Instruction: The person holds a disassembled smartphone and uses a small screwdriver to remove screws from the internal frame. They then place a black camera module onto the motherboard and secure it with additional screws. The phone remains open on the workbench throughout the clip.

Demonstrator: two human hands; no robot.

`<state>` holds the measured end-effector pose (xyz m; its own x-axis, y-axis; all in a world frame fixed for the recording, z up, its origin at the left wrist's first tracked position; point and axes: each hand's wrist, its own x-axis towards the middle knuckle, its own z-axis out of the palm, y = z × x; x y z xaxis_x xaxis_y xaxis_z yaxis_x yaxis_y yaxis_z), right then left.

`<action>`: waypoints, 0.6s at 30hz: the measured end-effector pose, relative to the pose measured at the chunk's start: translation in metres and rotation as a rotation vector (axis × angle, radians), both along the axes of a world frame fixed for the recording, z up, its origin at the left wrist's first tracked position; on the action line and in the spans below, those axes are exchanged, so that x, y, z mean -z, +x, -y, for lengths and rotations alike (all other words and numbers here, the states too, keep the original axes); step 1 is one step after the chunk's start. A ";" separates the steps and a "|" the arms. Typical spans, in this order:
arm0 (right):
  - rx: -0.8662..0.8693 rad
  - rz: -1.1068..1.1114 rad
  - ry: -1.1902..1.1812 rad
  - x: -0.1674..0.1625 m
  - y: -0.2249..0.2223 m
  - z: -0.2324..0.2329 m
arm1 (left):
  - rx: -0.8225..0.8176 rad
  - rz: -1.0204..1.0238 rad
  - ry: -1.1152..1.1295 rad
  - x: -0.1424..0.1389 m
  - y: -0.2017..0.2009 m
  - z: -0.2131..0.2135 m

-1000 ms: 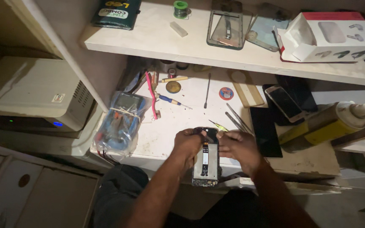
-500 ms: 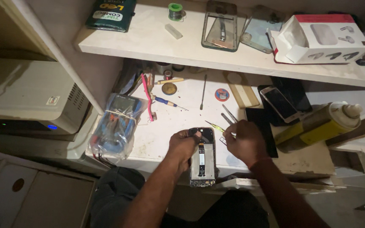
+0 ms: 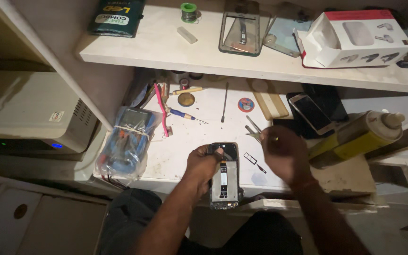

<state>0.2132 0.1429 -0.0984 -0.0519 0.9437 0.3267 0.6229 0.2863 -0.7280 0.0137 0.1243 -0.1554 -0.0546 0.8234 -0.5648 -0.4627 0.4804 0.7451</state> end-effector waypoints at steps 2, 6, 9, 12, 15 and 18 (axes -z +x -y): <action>0.025 0.035 0.066 -0.002 0.005 -0.006 | 0.005 -0.013 -0.031 -0.005 -0.001 0.000; -0.071 0.042 0.195 -0.002 0.012 -0.009 | 0.058 -0.078 -0.134 -0.015 -0.003 0.001; -0.189 -0.067 0.195 0.002 0.009 -0.007 | 0.055 -0.102 -0.096 -0.016 -0.004 0.002; -0.059 0.047 0.114 0.003 0.002 -0.007 | 0.039 -0.083 -0.091 -0.011 -0.004 0.000; -0.015 0.143 0.047 0.003 -0.001 -0.011 | 0.025 0.001 -0.063 -0.005 -0.004 -0.001; -0.045 0.314 0.110 0.005 -0.002 -0.015 | 0.054 -0.030 -0.027 -0.002 -0.005 -0.001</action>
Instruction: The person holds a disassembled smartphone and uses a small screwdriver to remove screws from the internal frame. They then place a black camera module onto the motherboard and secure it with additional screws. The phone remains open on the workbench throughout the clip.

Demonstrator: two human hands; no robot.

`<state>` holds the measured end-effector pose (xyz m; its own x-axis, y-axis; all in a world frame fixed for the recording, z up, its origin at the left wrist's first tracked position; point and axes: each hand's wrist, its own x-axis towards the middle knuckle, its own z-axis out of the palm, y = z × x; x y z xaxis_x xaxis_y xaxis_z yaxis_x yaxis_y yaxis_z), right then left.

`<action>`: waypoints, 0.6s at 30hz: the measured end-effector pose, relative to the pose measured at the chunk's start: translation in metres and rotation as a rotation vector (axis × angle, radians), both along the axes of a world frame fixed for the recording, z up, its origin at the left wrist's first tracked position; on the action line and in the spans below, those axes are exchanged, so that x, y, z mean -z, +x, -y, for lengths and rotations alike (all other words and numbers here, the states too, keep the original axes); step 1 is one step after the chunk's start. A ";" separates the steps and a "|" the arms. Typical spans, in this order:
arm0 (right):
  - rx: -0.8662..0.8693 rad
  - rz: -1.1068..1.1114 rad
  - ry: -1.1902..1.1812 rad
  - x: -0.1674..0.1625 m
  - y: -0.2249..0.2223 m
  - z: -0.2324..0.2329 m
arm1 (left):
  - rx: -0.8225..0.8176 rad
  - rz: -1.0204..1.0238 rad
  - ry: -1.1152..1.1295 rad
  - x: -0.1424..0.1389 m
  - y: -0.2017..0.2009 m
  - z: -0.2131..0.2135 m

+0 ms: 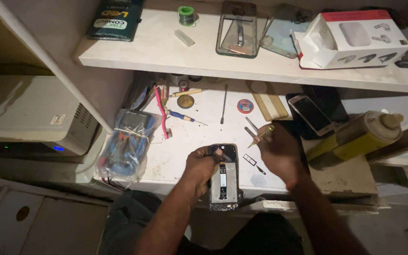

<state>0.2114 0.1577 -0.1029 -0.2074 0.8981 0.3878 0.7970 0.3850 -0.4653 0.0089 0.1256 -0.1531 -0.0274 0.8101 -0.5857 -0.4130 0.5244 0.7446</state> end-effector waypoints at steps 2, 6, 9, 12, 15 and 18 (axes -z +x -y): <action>0.049 0.020 -0.079 0.006 -0.006 -0.001 | -0.009 0.039 0.001 -0.001 -0.001 -0.001; 0.034 -0.499 -0.133 0.015 -0.013 0.006 | 0.041 -0.099 -0.119 -0.004 -0.003 -0.001; -0.035 -0.659 -0.102 0.016 -0.015 0.016 | -0.021 0.006 -0.061 -0.004 0.000 -0.001; -0.117 -0.564 0.029 0.013 -0.018 0.023 | -0.008 0.057 -0.037 -0.002 -0.001 0.000; -0.186 -0.539 0.052 0.011 -0.024 0.025 | -0.006 0.054 0.016 0.000 -0.001 0.001; -0.172 -0.467 0.069 0.010 -0.025 0.025 | 0.007 0.031 0.021 0.000 -0.001 0.000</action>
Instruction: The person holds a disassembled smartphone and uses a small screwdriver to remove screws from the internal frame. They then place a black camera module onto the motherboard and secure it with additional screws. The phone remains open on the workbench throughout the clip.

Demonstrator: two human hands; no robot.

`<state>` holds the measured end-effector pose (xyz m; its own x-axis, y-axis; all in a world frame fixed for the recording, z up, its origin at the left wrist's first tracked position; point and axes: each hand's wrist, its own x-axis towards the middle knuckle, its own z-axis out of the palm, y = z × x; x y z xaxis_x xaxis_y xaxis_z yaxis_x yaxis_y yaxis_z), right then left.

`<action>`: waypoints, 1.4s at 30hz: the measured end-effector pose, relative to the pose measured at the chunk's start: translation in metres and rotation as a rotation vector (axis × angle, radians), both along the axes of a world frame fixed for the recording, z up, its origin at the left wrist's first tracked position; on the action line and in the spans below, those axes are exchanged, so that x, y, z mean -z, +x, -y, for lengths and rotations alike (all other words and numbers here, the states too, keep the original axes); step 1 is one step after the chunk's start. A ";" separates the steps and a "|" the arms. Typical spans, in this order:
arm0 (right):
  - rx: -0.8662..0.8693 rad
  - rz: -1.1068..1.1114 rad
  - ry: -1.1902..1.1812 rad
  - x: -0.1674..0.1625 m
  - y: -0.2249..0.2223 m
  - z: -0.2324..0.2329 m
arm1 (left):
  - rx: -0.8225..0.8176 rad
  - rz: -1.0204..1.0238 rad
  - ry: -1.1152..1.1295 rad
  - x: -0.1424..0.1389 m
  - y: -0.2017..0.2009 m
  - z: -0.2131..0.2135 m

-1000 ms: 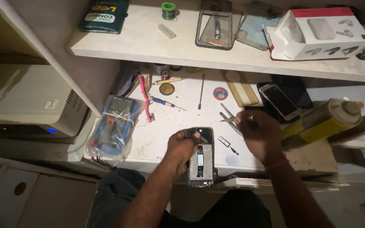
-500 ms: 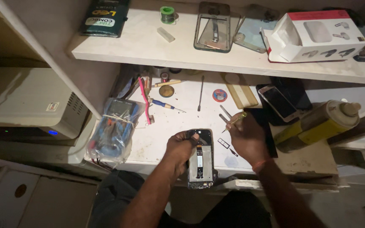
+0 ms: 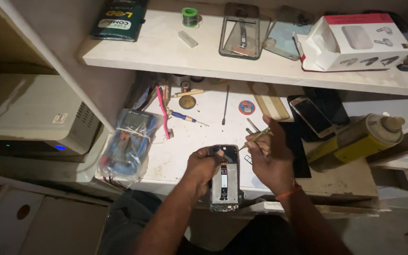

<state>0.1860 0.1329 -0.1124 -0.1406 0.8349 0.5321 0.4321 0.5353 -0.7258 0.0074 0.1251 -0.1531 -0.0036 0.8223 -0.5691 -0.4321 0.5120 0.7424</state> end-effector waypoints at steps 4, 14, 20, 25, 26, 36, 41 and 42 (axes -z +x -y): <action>-0.002 0.053 0.008 0.001 0.001 -0.002 | -0.002 0.015 -0.054 0.000 0.001 0.000; -0.001 0.147 -0.115 0.003 0.003 -0.008 | 0.004 0.014 -0.061 -0.011 0.001 0.002; -0.006 0.159 -0.087 0.005 0.003 -0.010 | 0.004 0.000 -0.063 -0.023 0.000 0.005; 0.021 0.192 -0.102 0.005 0.004 -0.010 | 0.023 -0.039 -0.094 -0.023 -0.001 0.004; 0.026 0.197 -0.102 0.005 0.004 -0.010 | 0.021 -0.034 -0.075 -0.022 -0.001 0.004; 0.004 0.175 -0.055 0.004 0.003 -0.008 | 0.020 -0.021 -0.064 -0.013 0.001 0.002; 0.004 0.172 -0.070 0.000 0.000 -0.005 | -0.008 -0.014 -0.066 -0.015 0.002 0.001; 0.008 0.189 -0.089 -0.001 0.000 -0.005 | -0.012 -0.008 -0.052 -0.015 0.002 0.002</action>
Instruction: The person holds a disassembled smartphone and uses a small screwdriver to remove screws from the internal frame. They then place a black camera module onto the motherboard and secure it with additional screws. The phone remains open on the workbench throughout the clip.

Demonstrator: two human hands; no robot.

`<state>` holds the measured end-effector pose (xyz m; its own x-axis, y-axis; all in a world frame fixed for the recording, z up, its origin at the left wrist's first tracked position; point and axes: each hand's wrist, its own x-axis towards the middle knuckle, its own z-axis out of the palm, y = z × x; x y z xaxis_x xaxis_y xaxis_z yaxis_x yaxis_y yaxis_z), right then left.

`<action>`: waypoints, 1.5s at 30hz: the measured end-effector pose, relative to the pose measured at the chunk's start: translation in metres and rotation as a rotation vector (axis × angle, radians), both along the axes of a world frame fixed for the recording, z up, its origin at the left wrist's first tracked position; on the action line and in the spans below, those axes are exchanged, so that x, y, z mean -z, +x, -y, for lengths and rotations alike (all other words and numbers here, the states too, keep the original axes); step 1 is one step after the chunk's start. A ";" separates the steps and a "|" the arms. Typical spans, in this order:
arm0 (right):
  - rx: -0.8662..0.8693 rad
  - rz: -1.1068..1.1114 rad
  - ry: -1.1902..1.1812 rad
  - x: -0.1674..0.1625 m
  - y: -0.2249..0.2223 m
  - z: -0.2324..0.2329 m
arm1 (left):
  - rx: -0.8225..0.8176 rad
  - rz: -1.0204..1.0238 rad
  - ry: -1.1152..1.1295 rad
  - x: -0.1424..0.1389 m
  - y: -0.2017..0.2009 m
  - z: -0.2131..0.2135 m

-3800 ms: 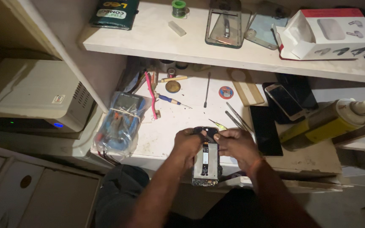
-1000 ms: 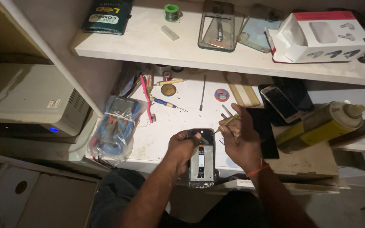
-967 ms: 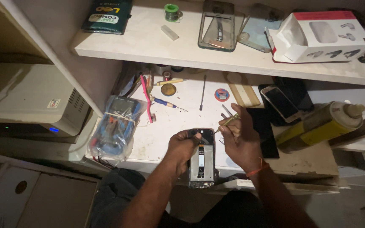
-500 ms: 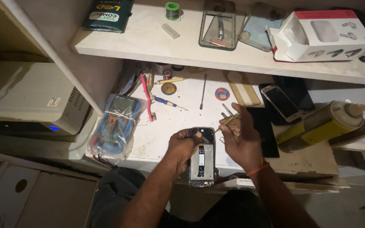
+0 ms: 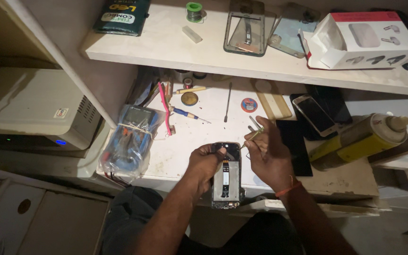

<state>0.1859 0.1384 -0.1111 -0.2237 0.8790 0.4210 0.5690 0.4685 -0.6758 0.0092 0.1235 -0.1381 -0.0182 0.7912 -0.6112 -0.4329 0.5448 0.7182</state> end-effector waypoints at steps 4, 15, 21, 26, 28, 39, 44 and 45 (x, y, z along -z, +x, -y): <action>0.008 0.036 -0.003 -0.006 -0.002 0.001 | 0.006 -0.011 -0.016 -0.001 -0.001 0.001; -0.017 0.062 0.070 -0.019 -0.006 0.002 | -0.034 0.018 0.002 0.004 0.002 -0.001; 0.031 0.110 -0.078 -0.023 -0.009 0.000 | -0.030 -0.028 -0.023 0.003 0.002 -0.002; 0.137 0.330 -0.367 -0.033 -0.007 -0.007 | -0.048 -0.002 -0.025 0.010 0.005 -0.006; -0.058 0.123 -0.121 -0.035 -0.008 -0.008 | -0.061 0.000 0.010 0.013 0.006 -0.006; -0.062 0.146 -0.192 -0.050 -0.010 -0.012 | -0.074 -0.033 0.003 0.013 0.008 -0.008; 0.137 0.337 -0.315 -0.051 -0.014 -0.010 | -0.073 -0.036 -0.008 0.021 0.008 -0.008; 0.137 0.304 -0.385 -0.051 -0.013 -0.011 | -0.066 -0.055 -0.005 0.021 0.008 -0.010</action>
